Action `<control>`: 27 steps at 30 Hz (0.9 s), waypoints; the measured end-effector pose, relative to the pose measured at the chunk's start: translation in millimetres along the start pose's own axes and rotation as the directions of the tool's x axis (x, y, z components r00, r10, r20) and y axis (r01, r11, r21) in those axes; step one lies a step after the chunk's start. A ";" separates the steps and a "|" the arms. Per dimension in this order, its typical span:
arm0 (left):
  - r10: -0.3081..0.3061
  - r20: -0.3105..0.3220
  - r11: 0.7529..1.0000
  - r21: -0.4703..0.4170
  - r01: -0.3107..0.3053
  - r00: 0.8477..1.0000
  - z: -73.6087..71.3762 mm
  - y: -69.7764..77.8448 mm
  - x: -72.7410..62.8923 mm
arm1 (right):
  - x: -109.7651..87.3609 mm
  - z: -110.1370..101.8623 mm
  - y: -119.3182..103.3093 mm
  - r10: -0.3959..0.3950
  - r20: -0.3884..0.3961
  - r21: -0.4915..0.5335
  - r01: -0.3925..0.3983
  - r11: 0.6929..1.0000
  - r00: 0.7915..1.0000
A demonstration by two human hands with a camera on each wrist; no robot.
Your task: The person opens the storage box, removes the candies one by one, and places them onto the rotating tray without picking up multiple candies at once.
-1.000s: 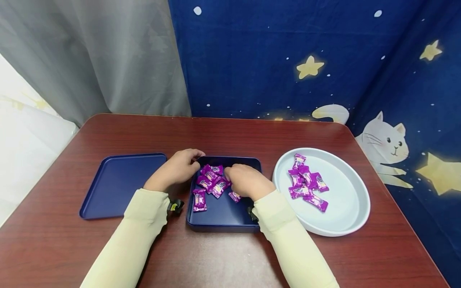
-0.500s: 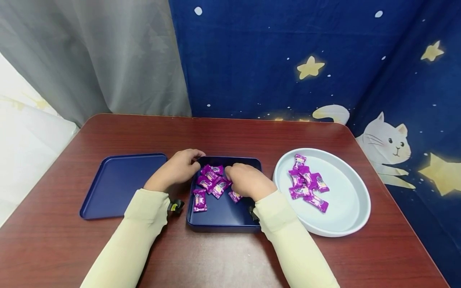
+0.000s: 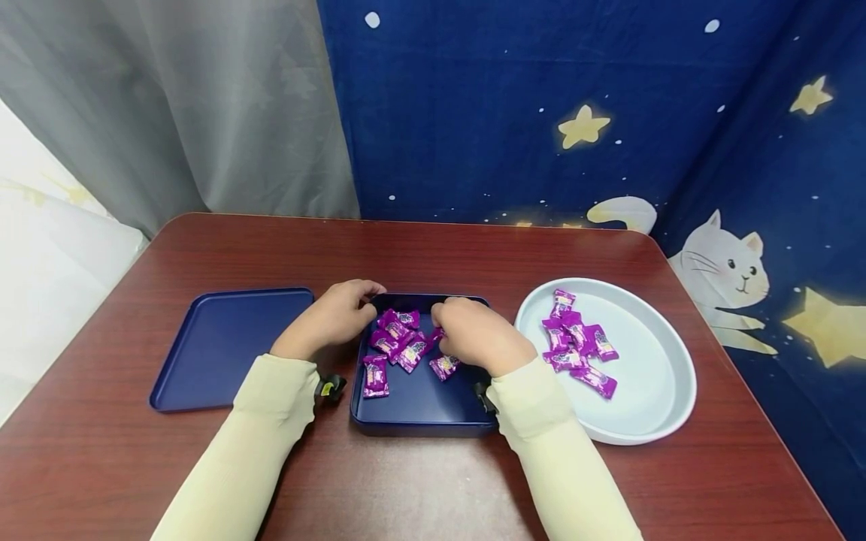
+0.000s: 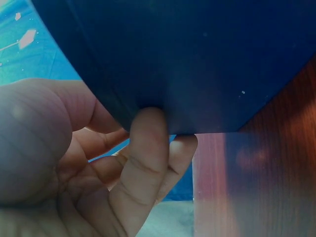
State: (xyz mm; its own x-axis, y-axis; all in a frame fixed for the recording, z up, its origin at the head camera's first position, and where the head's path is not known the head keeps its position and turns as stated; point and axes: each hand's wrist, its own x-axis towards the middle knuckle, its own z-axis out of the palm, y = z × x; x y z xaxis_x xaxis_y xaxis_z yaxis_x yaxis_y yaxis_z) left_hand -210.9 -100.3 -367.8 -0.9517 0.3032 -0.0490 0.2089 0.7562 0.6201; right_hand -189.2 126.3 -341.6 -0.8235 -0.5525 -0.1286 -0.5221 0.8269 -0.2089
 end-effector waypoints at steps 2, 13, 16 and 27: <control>0.001 -0.003 1.000 0.000 -0.001 1.000 0.1 -0.2 0.3 | -2.2 -3.2 0.0 0.016 -0.001 0.010 -0.016 1.000 1.000; 0.009 0.006 1.000 -0.005 -0.009 1.000 -3.9 1.7 -2.5 | -19.2 -22.6 7.8 0.035 -0.082 0.054 -0.031 0.998 0.996; 0.007 0.005 1.000 -0.004 -0.007 1.000 -3.9 2.1 -2.5 | -24.9 -27.8 13.1 0.046 -0.113 0.081 -0.037 0.996 0.993; 0.014 0.000 1.000 0.004 -0.014 1.000 -3.5 1.6 -1.9 | -45.7 -41.0 48.9 0.125 -0.154 0.136 -0.105 0.985 0.980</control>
State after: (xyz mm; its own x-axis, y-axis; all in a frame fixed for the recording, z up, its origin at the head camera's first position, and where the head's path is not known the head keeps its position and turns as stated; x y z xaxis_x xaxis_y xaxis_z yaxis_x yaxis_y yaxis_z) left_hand -209.5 -101.7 -363.9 -0.9487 0.3137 -0.0402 0.2232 0.7543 0.6174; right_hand -186.2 196.3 -306.2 -0.9067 -0.4217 -0.0027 -0.3981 0.8582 -0.3241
